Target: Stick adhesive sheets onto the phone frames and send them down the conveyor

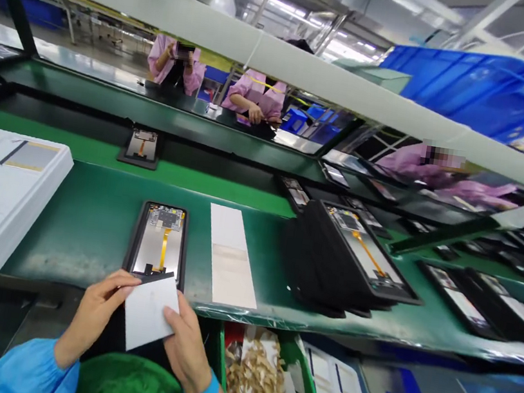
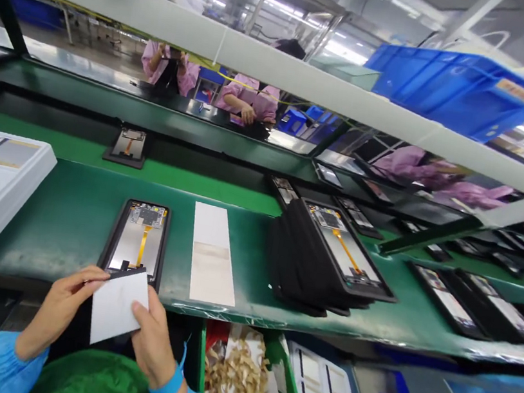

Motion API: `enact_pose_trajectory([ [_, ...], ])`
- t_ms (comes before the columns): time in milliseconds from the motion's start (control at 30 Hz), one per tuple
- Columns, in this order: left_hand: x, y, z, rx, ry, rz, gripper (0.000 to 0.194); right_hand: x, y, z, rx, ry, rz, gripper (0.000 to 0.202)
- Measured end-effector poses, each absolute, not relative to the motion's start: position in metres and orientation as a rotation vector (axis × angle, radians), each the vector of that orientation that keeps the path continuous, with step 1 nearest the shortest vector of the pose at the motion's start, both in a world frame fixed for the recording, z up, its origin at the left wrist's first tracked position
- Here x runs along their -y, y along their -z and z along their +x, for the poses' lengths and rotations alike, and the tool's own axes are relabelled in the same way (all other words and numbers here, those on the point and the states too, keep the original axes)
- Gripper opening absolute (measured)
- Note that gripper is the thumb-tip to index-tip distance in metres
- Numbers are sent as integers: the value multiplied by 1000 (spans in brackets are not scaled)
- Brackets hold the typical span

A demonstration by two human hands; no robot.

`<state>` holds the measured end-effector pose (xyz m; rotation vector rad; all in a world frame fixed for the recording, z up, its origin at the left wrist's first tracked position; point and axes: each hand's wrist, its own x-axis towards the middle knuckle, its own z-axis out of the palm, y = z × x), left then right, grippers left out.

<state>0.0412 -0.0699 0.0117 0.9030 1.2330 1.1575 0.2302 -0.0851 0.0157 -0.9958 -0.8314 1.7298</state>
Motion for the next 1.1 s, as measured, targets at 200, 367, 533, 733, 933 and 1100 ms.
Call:
enact_pose_trajectory([
  [200,69,-13,10,-1088,-1107,442,66,44,-26,232,1545,-1463,-1222,51],
  [367,49,-14,-25,-1197,-1122,420,54,-23,-19,228,1903,-703,-1593,43],
  [533,24,-5,-40,-1301,-1091,633,45,-64,-3,208,1939,-538,-1720,56],
  [733,-19,-4,-19,-1272,-1008,887,45,-95,-4,222,1322,-1336,-1546,57],
  [933,-59,-9,26,-1248,-954,1019,39,-104,-15,237,1019,-1587,-1425,54],
  [1100,-71,-2,38,-1267,-918,1067,37,-94,-24,257,1020,-1515,-1434,46],
])
